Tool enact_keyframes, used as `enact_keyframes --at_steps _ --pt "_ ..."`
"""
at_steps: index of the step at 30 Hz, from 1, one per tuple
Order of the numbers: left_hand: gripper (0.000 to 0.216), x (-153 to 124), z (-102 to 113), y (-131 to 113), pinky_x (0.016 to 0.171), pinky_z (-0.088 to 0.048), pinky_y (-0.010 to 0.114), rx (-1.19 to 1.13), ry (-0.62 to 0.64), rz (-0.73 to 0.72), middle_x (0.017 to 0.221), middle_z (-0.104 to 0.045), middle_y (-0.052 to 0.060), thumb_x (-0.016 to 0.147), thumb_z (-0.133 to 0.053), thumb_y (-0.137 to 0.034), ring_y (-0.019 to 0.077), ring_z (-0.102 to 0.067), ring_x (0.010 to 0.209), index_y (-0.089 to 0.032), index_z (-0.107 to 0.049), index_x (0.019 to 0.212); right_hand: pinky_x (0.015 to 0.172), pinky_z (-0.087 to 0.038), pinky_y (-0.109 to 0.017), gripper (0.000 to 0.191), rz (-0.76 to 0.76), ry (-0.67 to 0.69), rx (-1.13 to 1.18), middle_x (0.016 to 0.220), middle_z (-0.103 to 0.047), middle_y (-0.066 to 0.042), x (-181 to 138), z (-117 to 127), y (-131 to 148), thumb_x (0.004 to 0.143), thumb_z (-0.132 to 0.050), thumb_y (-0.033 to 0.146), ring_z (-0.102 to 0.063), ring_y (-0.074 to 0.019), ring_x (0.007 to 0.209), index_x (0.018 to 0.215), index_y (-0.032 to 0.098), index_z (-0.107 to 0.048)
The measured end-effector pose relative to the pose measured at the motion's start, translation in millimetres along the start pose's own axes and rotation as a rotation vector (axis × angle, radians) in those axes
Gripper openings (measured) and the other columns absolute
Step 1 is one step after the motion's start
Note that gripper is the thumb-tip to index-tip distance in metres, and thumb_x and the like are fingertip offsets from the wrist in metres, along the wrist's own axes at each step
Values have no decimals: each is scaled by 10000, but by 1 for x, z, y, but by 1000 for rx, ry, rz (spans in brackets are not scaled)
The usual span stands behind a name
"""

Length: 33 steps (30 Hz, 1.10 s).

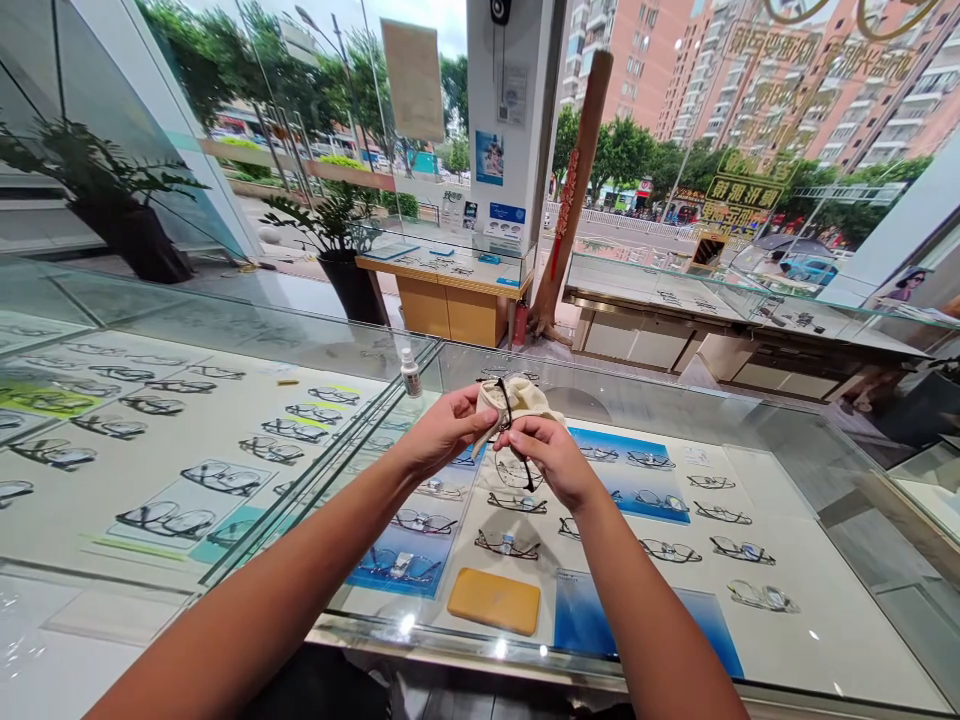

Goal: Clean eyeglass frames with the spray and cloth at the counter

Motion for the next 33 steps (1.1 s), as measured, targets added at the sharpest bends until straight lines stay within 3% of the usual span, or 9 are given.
enact_keyframes --at_steps 6,13,19,27,33 --pt "416 -3 -3 3 718 -438 262 17 -18 -15 945 -710 37 788 -921 -420 146 -613 770 -186 -720 1066 722 -357 -342 368 7 -4 6 900 -719 -56 1 1 -2 834 -859 556 -479 -192 763 813 220 -708" --pt "412 -4 -6 6 766 -462 289 0 98 -23 857 -673 25 872 -851 -462 152 -609 753 -188 -665 1117 783 -427 -364 347 21 -60 65 897 -690 -49 1 1 -7 800 -896 552 -607 -241 908 882 255 -737" --pt "407 -3 -5 7 707 -473 297 20 61 -38 788 -698 40 825 -888 -469 156 -620 683 -164 -684 1002 759 -433 -358 367 22 -44 49 886 -688 -53 1 -3 -11 820 -882 585 -591 -222 861 897 251 -750" --pt "521 -1 -4 16 630 -524 270 85 -96 -5 723 -721 36 845 -830 -598 146 -633 602 -140 -706 1061 714 -437 -306 518 -28 -107 113 843 -696 -22 5 -10 -14 633 -1006 573 -587 -184 797 946 248 -751" --pt "517 1 -1 17 635 -525 284 127 -93 -18 714 -717 25 868 -789 -631 171 -657 624 -160 -685 1054 612 -388 -293 458 12 -124 60 772 -650 -11 9 -9 -18 727 -929 614 -502 -158 677 878 237 -716"
Point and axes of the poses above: each hand's wrist, its own x-axis towards the middle knuckle, its own z-axis out of the back of the hand, y = z × x, the point moved 1 cm from there along x, towards the middle knuckle
